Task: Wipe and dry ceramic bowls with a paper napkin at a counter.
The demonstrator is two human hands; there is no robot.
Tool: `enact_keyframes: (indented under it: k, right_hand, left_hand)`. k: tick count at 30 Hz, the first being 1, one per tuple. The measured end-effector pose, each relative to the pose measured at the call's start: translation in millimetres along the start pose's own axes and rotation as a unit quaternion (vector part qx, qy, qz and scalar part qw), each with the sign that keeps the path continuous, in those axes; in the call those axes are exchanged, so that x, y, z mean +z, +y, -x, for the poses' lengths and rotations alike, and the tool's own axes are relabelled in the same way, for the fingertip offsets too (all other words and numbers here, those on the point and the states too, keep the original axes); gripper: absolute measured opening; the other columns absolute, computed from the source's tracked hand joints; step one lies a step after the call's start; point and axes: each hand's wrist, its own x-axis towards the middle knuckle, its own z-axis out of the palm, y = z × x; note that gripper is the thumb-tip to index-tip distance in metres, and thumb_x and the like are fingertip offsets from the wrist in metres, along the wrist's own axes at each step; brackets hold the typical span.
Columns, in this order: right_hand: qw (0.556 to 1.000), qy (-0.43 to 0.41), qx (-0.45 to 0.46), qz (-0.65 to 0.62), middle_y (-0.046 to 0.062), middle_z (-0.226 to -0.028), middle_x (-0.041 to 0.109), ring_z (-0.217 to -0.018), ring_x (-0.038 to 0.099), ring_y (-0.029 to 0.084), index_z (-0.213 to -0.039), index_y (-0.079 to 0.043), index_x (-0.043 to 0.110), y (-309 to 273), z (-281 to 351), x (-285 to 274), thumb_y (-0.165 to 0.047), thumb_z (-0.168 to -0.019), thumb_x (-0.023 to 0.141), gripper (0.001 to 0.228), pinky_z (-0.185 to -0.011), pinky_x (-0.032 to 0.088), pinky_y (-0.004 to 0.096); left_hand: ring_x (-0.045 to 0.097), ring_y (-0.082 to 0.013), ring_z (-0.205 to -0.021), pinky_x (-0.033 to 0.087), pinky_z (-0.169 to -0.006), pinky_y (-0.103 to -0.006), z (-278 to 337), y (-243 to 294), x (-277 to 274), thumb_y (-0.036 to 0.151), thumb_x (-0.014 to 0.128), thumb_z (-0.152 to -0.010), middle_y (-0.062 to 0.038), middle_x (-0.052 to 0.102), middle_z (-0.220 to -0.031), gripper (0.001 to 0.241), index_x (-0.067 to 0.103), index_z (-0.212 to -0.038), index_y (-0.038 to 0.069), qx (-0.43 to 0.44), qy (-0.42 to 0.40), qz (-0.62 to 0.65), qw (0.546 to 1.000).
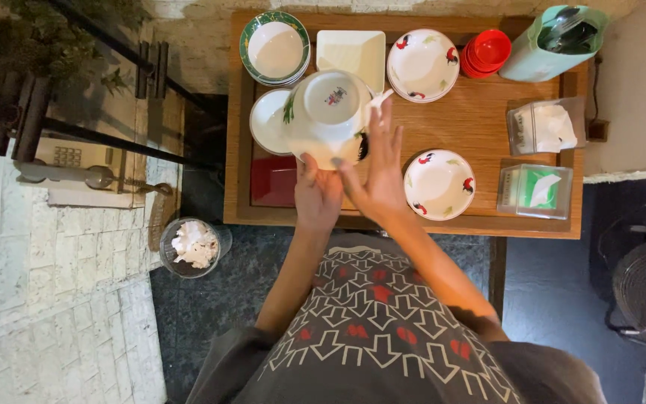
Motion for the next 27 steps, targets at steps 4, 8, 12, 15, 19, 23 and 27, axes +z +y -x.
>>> enact_keyframes:
  k: [4,8,12,15,19,23,27]
  right_hand:
    - [0.999,0.017,0.014,-0.039,0.026,-0.17,0.008,-0.155,0.023,0.044,-0.165,-0.004,0.016,3.1,5.1,4.6,-0.065,-0.105,0.041,0.09,-0.122,0.012,0.071]
    - [1.0,-0.012,-0.012,-0.006,0.026,-0.17,0.008,-0.155,0.025,0.045,-0.166,-0.007,0.012,-6.6,12.4,0.6,-0.065,-0.103,0.044,0.091,-0.124,0.013,0.069]
    - [0.995,-0.023,0.004,-0.095,0.025,-0.169,0.021,-0.151,0.032,0.045,-0.166,-0.008,0.018,17.4,3.4,-1.7,-0.049,-0.106,0.059,0.084,-0.124,0.022,0.064]
    - [0.996,-0.018,-0.002,-0.091,0.022,-0.171,0.007,-0.152,0.033,0.046,-0.166,-0.01,0.015,-15.0,7.8,-8.1,-0.062,-0.1,0.056,0.094,-0.131,0.016,0.06]
    - [0.999,-0.015,-0.033,-0.032,0.025,-0.171,0.01,-0.154,0.025,0.045,-0.166,-0.006,0.017,-1.4,11.1,-0.8,-0.058,-0.101,0.059,0.094,-0.128,0.019,0.06]
    - [0.997,-0.011,-0.004,-0.071,0.026,-0.171,0.001,-0.158,0.014,0.045,-0.166,-0.004,0.005,-6.2,15.7,4.7,-0.045,-0.106,0.056,0.088,-0.131,0.013,0.058]
    - [0.994,-0.069,-0.061,0.059,0.036,-0.166,-0.001,-0.154,0.004,0.052,-0.163,0.002,0.008,-8.5,38.7,32.5,-0.042,-0.077,0.086,0.124,-0.127,0.003,0.062]
  left_hand:
    - [0.042,-0.0349,-0.145,0.026,-0.125,-0.0571,7.2,12.1,33.7,0.036,0.05,-0.107,-0.015,0.04,-0.16,0.06,0.027,-0.161,0.024,-0.015,-0.029,0.016,0.999]
    - [0.045,-0.0357,-0.142,0.028,-0.124,-0.0583,3.1,19.9,18.9,0.03,0.053,-0.109,-0.015,0.046,-0.155,0.05,0.037,-0.156,0.019,0.001,-0.033,0.011,0.999]
    - [0.046,-0.0329,-0.142,0.028,-0.125,-0.0527,12.1,28.1,60.4,0.036,0.053,-0.11,-0.015,0.046,-0.156,0.049,0.041,-0.154,0.018,0.012,-0.035,0.04,0.998]
    - [0.05,-0.0341,-0.138,0.031,-0.123,-0.0559,-2.7,21.1,4.5,0.043,0.051,-0.108,-0.015,0.052,-0.151,0.05,0.044,-0.152,0.02,0.003,-0.022,-0.025,0.999]
    - [0.048,-0.0332,-0.14,0.03,-0.122,-0.054,4.0,14.8,23.1,0.042,0.048,-0.111,-0.013,0.049,-0.154,0.05,0.044,-0.153,0.016,0.001,-0.013,-0.007,1.0]
    - [0.046,-0.0325,-0.142,0.024,-0.126,-0.055,9.1,16.9,35.3,0.043,0.048,-0.109,-0.01,0.043,-0.158,0.051,0.042,-0.155,0.02,-0.002,-0.028,0.017,0.999]
    - [0.051,-0.0339,-0.137,0.028,-0.123,-0.0564,-0.4,21.2,44.4,0.049,0.044,-0.108,-0.013,0.051,-0.152,0.053,0.047,-0.152,0.019,-0.017,-0.048,0.013,0.999]
